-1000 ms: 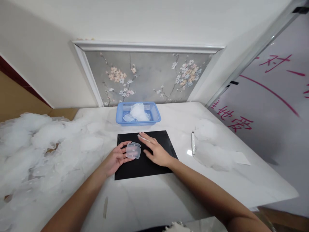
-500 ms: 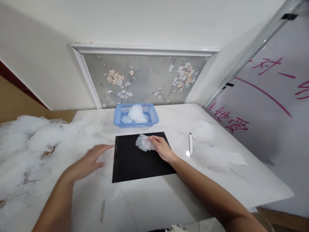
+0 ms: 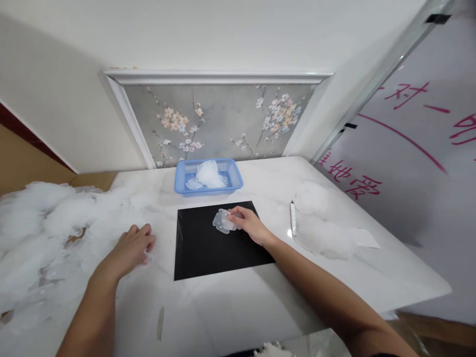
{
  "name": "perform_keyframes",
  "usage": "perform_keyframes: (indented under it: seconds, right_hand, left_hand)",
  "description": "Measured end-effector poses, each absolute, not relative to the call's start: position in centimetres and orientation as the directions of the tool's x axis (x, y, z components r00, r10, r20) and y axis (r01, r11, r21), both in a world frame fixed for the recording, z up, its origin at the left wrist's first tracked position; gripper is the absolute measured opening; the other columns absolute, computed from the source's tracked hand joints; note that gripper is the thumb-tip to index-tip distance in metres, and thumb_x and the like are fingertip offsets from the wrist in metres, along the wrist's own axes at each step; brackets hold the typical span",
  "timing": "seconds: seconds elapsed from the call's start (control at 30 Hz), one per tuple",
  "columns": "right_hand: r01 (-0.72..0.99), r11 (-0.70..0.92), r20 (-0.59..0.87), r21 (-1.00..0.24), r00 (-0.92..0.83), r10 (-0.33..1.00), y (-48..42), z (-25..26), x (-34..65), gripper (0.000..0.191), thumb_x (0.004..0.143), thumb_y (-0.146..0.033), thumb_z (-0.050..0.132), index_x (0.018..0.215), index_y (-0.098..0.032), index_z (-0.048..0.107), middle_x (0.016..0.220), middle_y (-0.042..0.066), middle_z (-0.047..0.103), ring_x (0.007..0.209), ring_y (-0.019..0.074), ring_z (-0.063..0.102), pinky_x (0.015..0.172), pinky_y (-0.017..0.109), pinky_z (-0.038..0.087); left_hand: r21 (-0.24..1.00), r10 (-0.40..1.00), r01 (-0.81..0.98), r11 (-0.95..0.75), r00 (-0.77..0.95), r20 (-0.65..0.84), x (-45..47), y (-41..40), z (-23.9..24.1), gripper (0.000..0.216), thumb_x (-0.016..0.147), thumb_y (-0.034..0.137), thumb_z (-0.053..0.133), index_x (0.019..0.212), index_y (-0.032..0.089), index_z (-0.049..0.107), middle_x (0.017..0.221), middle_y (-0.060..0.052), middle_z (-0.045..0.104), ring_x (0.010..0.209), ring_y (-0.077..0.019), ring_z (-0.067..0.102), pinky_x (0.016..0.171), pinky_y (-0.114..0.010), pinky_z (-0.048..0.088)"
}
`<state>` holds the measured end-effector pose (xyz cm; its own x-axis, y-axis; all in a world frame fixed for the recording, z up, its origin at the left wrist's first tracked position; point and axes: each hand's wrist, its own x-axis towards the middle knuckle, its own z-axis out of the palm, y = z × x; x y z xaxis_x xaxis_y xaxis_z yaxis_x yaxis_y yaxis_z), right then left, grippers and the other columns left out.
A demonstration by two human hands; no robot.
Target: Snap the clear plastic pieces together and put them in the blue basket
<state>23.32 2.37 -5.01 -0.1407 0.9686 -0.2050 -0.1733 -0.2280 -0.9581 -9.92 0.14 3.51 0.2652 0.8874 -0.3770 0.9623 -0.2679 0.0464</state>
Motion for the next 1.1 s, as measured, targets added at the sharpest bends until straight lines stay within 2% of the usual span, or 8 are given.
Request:
perform_keyframes:
  seconds: [0.1, 0.3, 0.37, 0.47, 0.7, 0.8, 0.97, 1.1]
  right_hand:
    - [-0.144, -0.207, -0.192, -0.968, -0.109, 0.975, 2.4, -5.2, 23.2, 0.043, 0.06, -0.052, 0.079, 0.076, -0.018, 0.059, 0.064, -0.003, 0.056, 0.058, 0.0108, 0.047, 0.055, 0.025, 0.033]
    - [-0.177, -0.212, -0.199, -0.961, -0.092, 0.976, 2.6, -5.4, 23.3, 0.043, 0.059, -0.051, 0.078, 0.077, -0.018, 0.059, 0.065, -0.003, 0.056, 0.058, 0.0113, 0.047, 0.056, 0.025, 0.033]
    - [-0.179, -0.216, -0.202, -0.96, -0.093, 0.975, 2.7, -5.4, 23.3, 0.043, 0.059, -0.051, 0.078, 0.079, -0.018, 0.059, 0.065, -0.003, 0.056, 0.058, 0.0115, 0.048, 0.056, 0.026, 0.033]
    - [-0.166, -0.219, -0.203, -0.961, -0.107, 0.973, 2.8, -5.3, 23.5, 0.043, 0.06, -0.051, 0.077, 0.08, -0.018, 0.059, 0.064, -0.003, 0.055, 0.058, 0.0114, 0.047, 0.056, 0.025, 0.033]
    - [-0.106, -0.083, -0.085, -0.991, 0.012, 0.996, 2.7, -4.7, 23.8, 0.048, 0.068, -0.063, 0.068, 0.065, -0.021, 0.046, 0.06, -0.004, 0.044, 0.058, 0.0115, 0.04, 0.055, 0.026, 0.032]
    - [-0.2, -0.096, -0.101, -0.975, 0.012, 0.995, 2.6, -4.5, 23.8, 0.053, 0.067, -0.063, 0.07, 0.062, -0.022, 0.037, 0.058, -0.005, 0.038, 0.056, 0.0111, 0.037, 0.053, 0.025, 0.033]
    - [-0.466, -0.228, -0.23, -0.855, -0.053, 0.972, 2.4, -4.3, 23.3, 0.05, 0.053, -0.046, 0.084, 0.078, -0.024, 0.047, 0.073, -0.004, 0.056, 0.065, 0.0147, 0.053, 0.058, 0.028, 0.044]
    - [-0.528, -0.285, -0.27, -0.8, -0.106, 0.957, 2.5, -4.3, 23.2, 0.054, 0.052, -0.04, 0.086, 0.094, -0.025, 0.054, 0.086, 0.0, 0.064, 0.073, 0.0171, 0.06, 0.066, 0.031, 0.048]
  left_hand:
    - [0.098, 0.91, 0.966, -0.24, 0.259, -0.323, -10.4, 0.4, 3.1, 0.013, 0.058, 0.008, 0.055, 0.063, 0.019, 0.05, 0.081, -0.003, 0.058, 0.092, -0.0255, 0.047, 0.078, -0.037, 0.028]
    - [0.575, 0.97, 0.797, -0.185, 0.243, -0.024, -8.2, 0.9, 2.1, 0.018, 0.083, 0.039, 0.05, 0.077, 0.023, 0.044, 0.069, 0.003, 0.052, 0.066, -0.0166, 0.047, 0.067, -0.03, 0.036]
    - [0.694, 0.975, 0.703, -0.158, 0.22, 0.0, -6.0, 0.8, 1.5, 0.023, 0.083, 0.044, 0.052, 0.077, 0.023, 0.043, 0.069, 0.003, 0.052, 0.063, -0.0152, 0.047, 0.062, -0.028, 0.036]
    - [0.837, 0.969, 0.546, -0.026, 0.22, -0.114, -2.8, 0.8, 0.3, 0.028, 0.083, 0.048, 0.054, 0.077, 0.023, 0.044, 0.064, 0.004, 0.05, 0.055, -0.0132, 0.046, 0.051, -0.025, 0.034]
    - [0.925, 0.94, 0.36, 0.122, 0.259, -0.224, 0.5, 1.9, -1.9, 0.032, 0.073, 0.047, 0.067, 0.075, 0.019, 0.053, 0.06, 0.005, 0.051, 0.051, -0.0096, 0.045, 0.047, -0.021, 0.032]
    - [0.957, 0.914, 0.171, 0.233, 0.297, -0.275, 0.4, 1.8, -1.9, 0.031, 0.071, 0.045, 0.071, 0.077, 0.018, 0.057, 0.064, 0.004, 0.056, 0.054, -0.0096, 0.048, 0.05, -0.021, 0.034]
    - [0.925, 0.869, -0.07, 0.374, 0.374, -0.323, -0.1, 1.2, -1.9, 0.027, 0.068, 0.033, 0.076, 0.082, 0.018, 0.059, 0.073, 0.002, 0.061, 0.062, -0.01, 0.055, 0.056, -0.021, 0.04]
    - [0.904, 0.849, -0.112, 0.413, 0.405, -0.338, -0.2, 1.0, -2.1, 0.026, 0.07, 0.032, 0.076, 0.085, 0.018, 0.061, 0.077, 0.001, 0.061, 0.066, -0.0103, 0.056, 0.06, -0.021, 0.042]
